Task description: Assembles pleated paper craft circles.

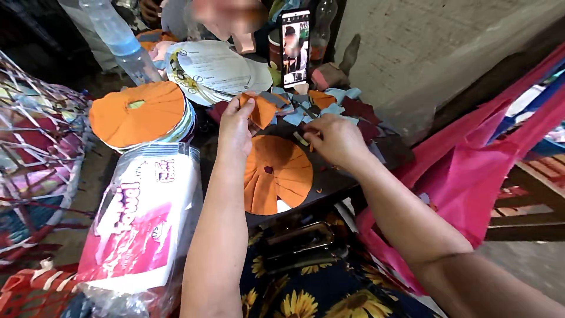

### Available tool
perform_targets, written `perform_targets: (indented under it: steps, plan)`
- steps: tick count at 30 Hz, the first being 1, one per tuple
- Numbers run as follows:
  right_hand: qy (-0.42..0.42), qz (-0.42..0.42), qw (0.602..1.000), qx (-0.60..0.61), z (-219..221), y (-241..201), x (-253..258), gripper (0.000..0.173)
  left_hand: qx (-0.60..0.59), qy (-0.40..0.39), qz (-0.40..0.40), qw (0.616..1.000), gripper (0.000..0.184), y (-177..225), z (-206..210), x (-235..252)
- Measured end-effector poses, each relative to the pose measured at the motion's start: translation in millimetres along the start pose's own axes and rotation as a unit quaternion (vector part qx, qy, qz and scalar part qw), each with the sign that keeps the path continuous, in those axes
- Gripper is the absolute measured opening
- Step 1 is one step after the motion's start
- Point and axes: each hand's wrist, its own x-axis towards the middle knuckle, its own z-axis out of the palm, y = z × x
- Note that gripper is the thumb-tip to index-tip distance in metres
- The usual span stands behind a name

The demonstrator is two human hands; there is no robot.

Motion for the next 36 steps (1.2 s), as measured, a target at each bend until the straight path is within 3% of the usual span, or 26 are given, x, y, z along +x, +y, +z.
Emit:
perform_targets:
  steps: [5, 10, 21, 29, 33, 36]
  plan:
    - [-0.083, -0.035, 0.996, 0.021, 21.7, -6.6, 13.4, 0.025, -0.002, 0.009, -0.011, 1.000, 0.023, -0.2, 0.3, 0.4]
    - [-0.087, -0.036, 0.995, 0.020, 26.5, -5.5, 14.8, 0.022, 0.001, 0.003, -0.015, 1.000, 0.023, 0.2, 0.4, -0.3]
    - [-0.051, -0.042, 0.997, 0.027, 27.6, -4.1, 13.7, 0.018, 0.015, -0.009, -0.018, 1.000, 0.024, -1.5, 0.1, 1.5]
    - [0.015, 0.026, 0.999, 0.040, 3.5, 8.1, 11.2, 0.019, 0.022, -0.024, -0.038, 0.999, 0.030, -3.2, 2.2, 2.0]
    - [0.017, 0.085, 0.996, -0.005, -7.3, 20.1, 8.7, 0.025, 0.045, -0.029, -0.016, 0.998, 0.024, -4.7, 2.7, 1.2]
    - [0.047, 0.075, 0.996, 0.014, -8.6, 23.0, -0.2, 0.028, 0.102, -0.056, 0.033, 0.993, 0.024, -5.2, 3.8, 0.3]
